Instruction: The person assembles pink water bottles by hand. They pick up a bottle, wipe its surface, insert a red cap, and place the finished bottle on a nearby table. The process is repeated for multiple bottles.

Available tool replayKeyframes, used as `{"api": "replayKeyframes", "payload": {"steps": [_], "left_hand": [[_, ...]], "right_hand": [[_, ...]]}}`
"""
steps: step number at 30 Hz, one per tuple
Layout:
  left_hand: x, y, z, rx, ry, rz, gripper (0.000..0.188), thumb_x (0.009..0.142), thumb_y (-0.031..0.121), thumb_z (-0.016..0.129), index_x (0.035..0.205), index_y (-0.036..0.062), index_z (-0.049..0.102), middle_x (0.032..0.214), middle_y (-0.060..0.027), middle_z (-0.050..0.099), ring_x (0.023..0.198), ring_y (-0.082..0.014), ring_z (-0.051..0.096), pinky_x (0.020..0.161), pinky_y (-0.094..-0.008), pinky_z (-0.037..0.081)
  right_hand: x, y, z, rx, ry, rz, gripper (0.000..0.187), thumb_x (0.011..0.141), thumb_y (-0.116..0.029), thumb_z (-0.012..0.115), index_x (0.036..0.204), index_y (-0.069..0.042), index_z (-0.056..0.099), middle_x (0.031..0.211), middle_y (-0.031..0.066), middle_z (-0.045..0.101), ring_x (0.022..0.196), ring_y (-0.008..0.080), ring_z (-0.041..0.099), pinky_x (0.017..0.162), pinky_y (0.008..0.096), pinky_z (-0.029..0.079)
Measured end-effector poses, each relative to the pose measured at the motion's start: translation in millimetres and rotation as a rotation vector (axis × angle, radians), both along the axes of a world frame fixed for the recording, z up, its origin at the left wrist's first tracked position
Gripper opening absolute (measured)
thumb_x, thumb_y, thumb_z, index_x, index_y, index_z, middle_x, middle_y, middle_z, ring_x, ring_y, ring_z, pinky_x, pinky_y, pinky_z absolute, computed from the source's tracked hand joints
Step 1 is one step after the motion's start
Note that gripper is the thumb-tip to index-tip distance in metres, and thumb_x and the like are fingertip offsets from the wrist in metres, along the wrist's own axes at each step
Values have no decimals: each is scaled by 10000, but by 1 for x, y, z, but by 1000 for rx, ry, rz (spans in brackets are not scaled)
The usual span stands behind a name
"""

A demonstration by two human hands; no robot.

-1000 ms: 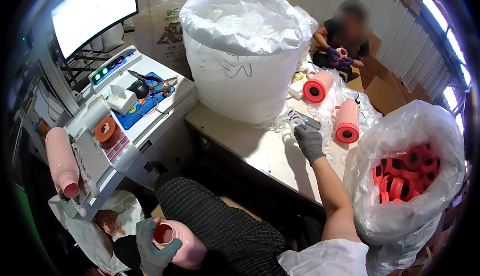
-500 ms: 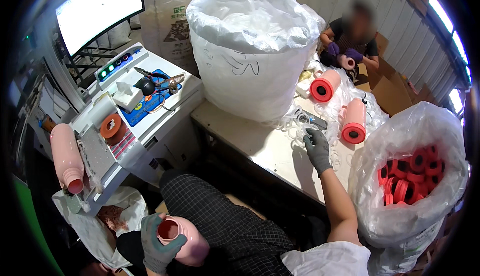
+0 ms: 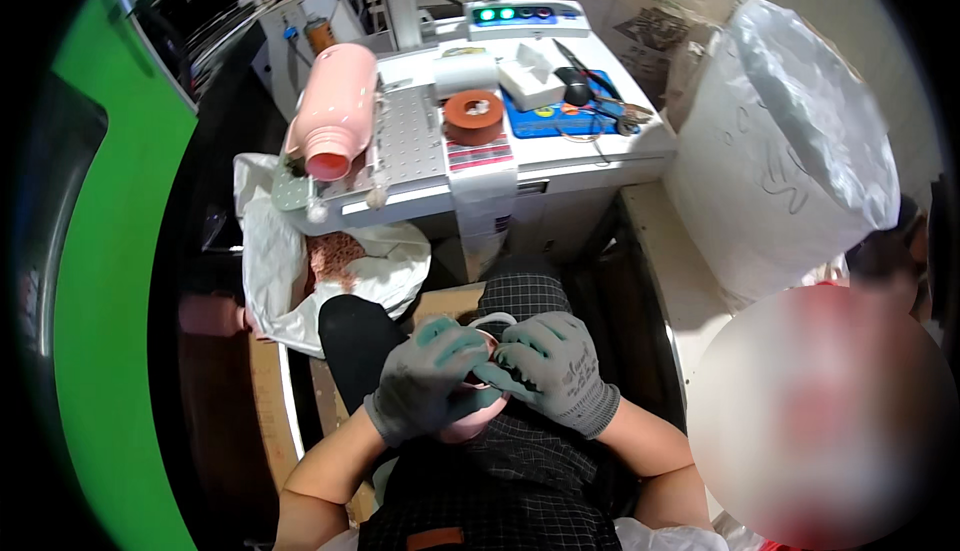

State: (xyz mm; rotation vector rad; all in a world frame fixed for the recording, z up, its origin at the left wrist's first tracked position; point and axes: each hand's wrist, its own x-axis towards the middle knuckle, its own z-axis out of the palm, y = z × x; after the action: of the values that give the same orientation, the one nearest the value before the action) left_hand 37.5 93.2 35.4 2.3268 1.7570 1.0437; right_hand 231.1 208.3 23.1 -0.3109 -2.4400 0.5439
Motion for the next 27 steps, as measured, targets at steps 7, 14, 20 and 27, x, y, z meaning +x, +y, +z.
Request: {"api": "replayKeyframes", "payload": {"steps": [7, 14, 20, 27], "left_hand": [[-22, -9, -18, -142, -177, -82, 338, 697, 313, 883, 833, 76, 683, 1022, -102, 698, 898, -341, 653, 942, -483, 531], [-16, -5, 6, 29, 123, 138, 300, 746, 338, 792, 897, 83, 748, 927, -84, 659, 958, -320, 656, 1021, -553, 503], [-16, 10, 42, -149, 448, 88, 129, 738, 189, 765, 825, 108, 716, 854, -63, 601, 899, -287, 608, 857, -465, 510], [-19, 31, 37, -105, 530, -120, 140, 677, 214, 747, 734, 100, 687, 852, -40, 592, 911, -258, 605, 862, -440, 528]], "right_hand": [[-5, -8, 9, -17, -118, 182, 506, 831, -500, 808, 1147, -114, 725, 1197, 75, 654, 996, 278, 612, 907, 422, 475], [-16, -37, -15, -88, -125, 53, 478, 847, -456, 792, 1063, -40, 700, 1038, 105, 610, 867, 266, 581, 764, 403, 468], [-22, -36, -22, 87, -132, 68, 397, 895, -386, 731, 1050, -23, 687, 1051, 107, 621, 903, 253, 617, 760, 392, 513], [-18, -40, -26, -44, -48, -7, 358, 803, -398, 839, 908, -80, 711, 899, 64, 632, 758, 235, 609, 681, 374, 490]]}}
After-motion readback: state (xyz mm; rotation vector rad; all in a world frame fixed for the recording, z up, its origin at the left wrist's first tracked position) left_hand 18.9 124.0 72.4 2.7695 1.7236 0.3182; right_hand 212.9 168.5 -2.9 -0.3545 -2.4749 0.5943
